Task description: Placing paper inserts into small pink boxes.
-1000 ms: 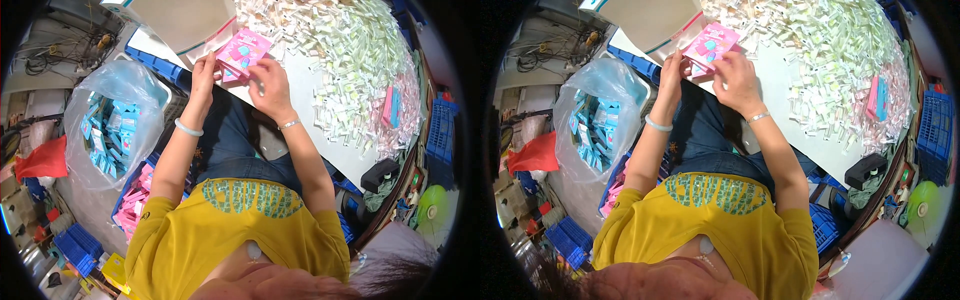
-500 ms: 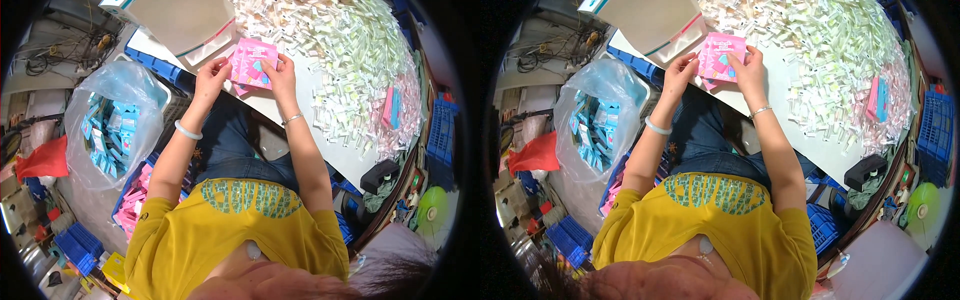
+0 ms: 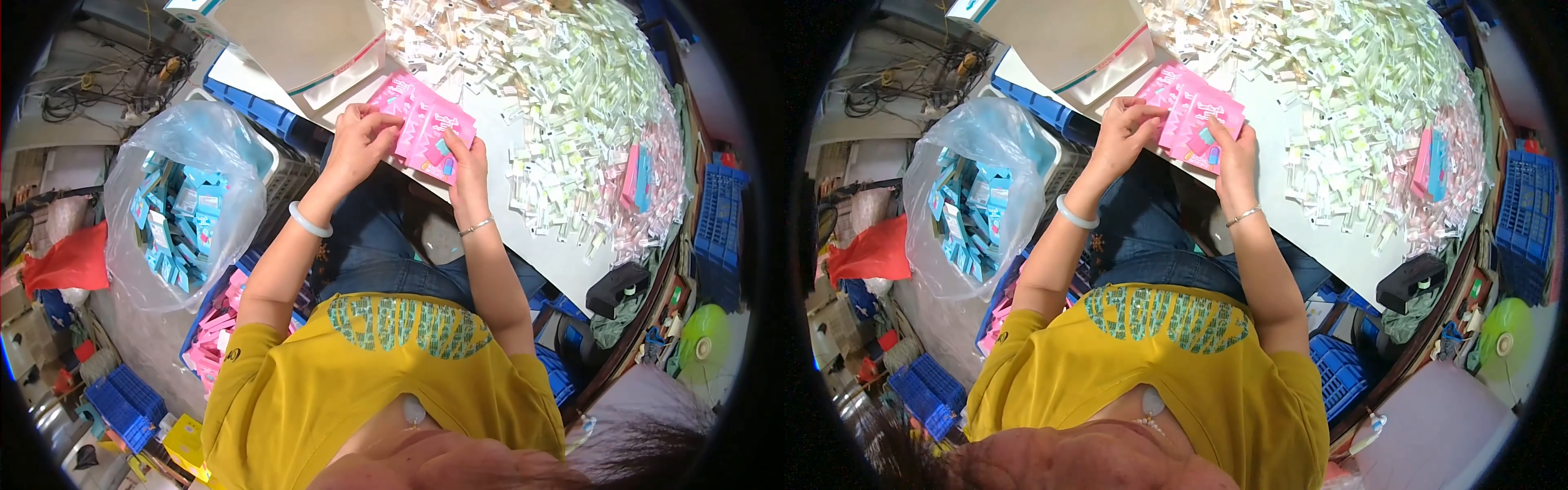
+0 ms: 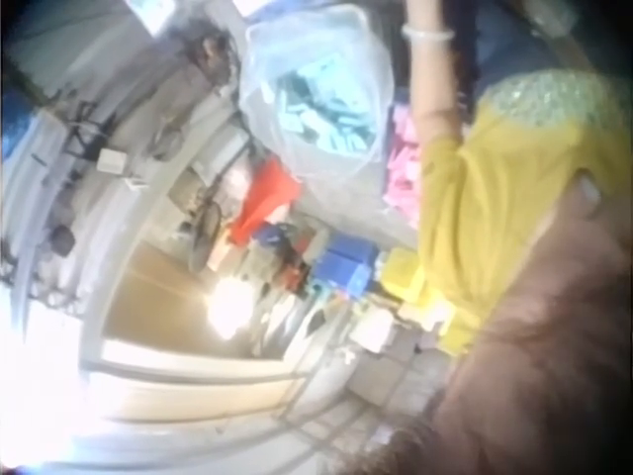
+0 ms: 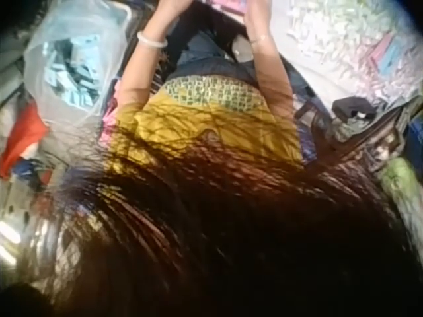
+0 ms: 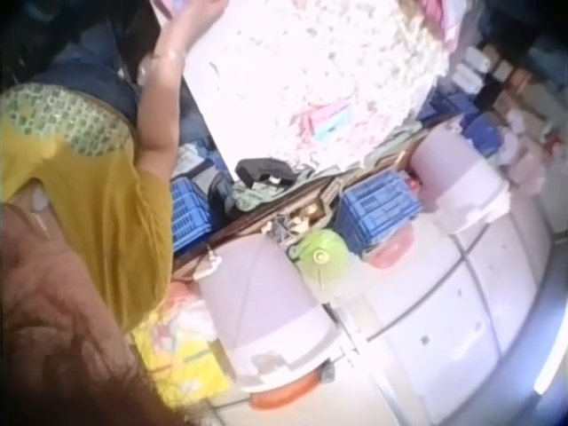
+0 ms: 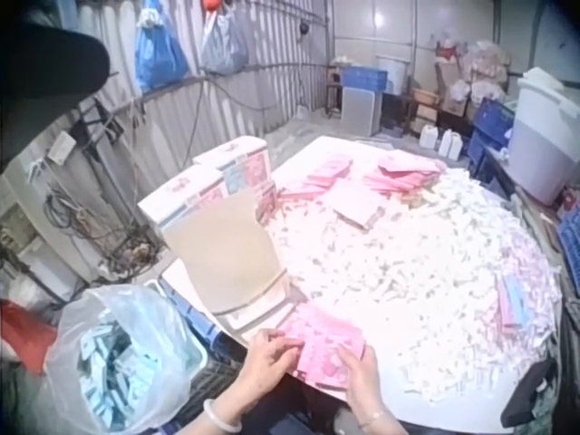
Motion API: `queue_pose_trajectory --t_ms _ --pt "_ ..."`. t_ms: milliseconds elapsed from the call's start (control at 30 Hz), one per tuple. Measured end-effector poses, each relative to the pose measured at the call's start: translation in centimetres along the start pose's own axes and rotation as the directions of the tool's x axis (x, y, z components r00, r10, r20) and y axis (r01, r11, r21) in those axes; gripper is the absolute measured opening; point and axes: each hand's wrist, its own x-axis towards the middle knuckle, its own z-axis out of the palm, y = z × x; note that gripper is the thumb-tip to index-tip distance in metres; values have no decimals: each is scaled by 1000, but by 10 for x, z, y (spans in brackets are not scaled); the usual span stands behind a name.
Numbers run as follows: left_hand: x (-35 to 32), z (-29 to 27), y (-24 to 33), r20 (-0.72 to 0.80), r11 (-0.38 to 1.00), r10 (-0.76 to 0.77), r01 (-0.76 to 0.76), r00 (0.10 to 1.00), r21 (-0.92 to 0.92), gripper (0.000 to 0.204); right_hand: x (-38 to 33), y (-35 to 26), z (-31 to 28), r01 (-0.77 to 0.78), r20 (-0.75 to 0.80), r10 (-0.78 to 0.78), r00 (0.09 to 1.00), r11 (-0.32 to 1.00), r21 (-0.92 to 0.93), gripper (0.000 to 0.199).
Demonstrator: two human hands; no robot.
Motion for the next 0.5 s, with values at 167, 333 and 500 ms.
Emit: queue_pose_trajectory --t_ms 167,333,500 --pt "10 -3 4 33 968 -205 207 978 -138 33 -8 -9 -14 -118 61 109 992 978 171 40" --pt "14 3 2 84 927 -253 267 964 -265 37 -8 -7 -12 -191 160 157 975 954 231 38" --pt "17 1 5 30 666 -511 417 859 -618 38 1 -18 6 -173 161 131 978 943 286 36"
